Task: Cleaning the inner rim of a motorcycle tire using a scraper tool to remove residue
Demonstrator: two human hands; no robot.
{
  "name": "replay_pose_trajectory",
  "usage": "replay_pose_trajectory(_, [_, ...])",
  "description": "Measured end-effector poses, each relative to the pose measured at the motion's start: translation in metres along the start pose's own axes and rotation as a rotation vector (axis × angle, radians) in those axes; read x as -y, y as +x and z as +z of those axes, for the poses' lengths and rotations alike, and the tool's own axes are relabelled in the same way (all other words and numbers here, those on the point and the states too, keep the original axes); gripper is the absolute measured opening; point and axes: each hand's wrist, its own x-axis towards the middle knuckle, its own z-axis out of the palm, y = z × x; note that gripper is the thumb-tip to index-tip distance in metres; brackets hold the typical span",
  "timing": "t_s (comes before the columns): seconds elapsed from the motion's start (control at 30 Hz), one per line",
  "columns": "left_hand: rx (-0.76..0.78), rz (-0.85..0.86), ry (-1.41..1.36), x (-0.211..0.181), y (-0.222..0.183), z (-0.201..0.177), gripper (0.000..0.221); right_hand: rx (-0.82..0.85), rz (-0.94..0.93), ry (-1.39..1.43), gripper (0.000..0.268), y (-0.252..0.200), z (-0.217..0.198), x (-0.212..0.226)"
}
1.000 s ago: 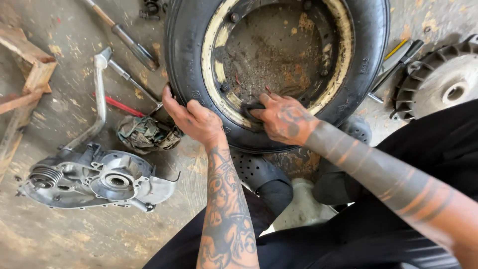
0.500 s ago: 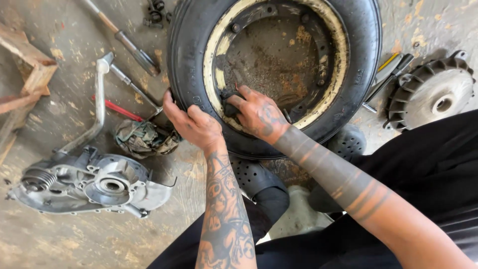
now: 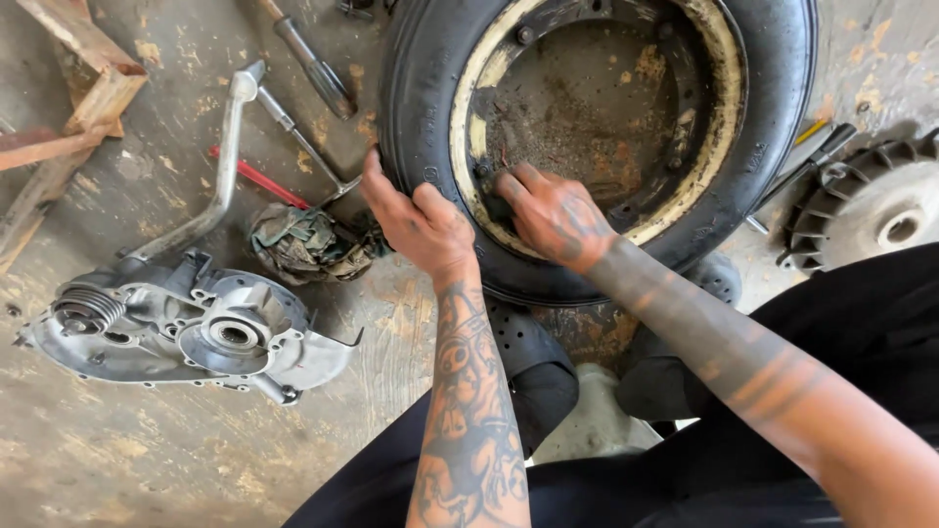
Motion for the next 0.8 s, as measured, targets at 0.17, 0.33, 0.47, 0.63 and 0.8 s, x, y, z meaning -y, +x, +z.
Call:
replay_pose_trajectory(0.17, [-0.009,0.056,-0.003,0.018,-0.002,0.005,0.055,-0.001,0.166,0.117,0.038,0.024,-0.023,0.025])
replay_pose_trajectory(0.33, [0.028,0.061,-0.033,0.017,-0.009,-0.001,0.048,0.286,0.187,0.059,0.033,-0.005,-0.067,0.03])
replay_pose_trajectory(0.47, [0.049,0.049,-0.014,0.003,-0.001,-0.008,0.052,0.385,0.134,0.011,0.038,-0.028,-0.048,0.005])
replay_pose_trajectory(0.63, [0.007,0.025,0.047,0.012,0.002,-0.004,0.054,0.275,0.109,0.001,0.05,-0.01,-0.01,0.007])
replay_pose_trajectory(0.8, [-0.018,0.032,0.054,0.017,-0.001,0.002,0.056,0.1,0.306,0.157,0.045,0.026,-0.016,0.027])
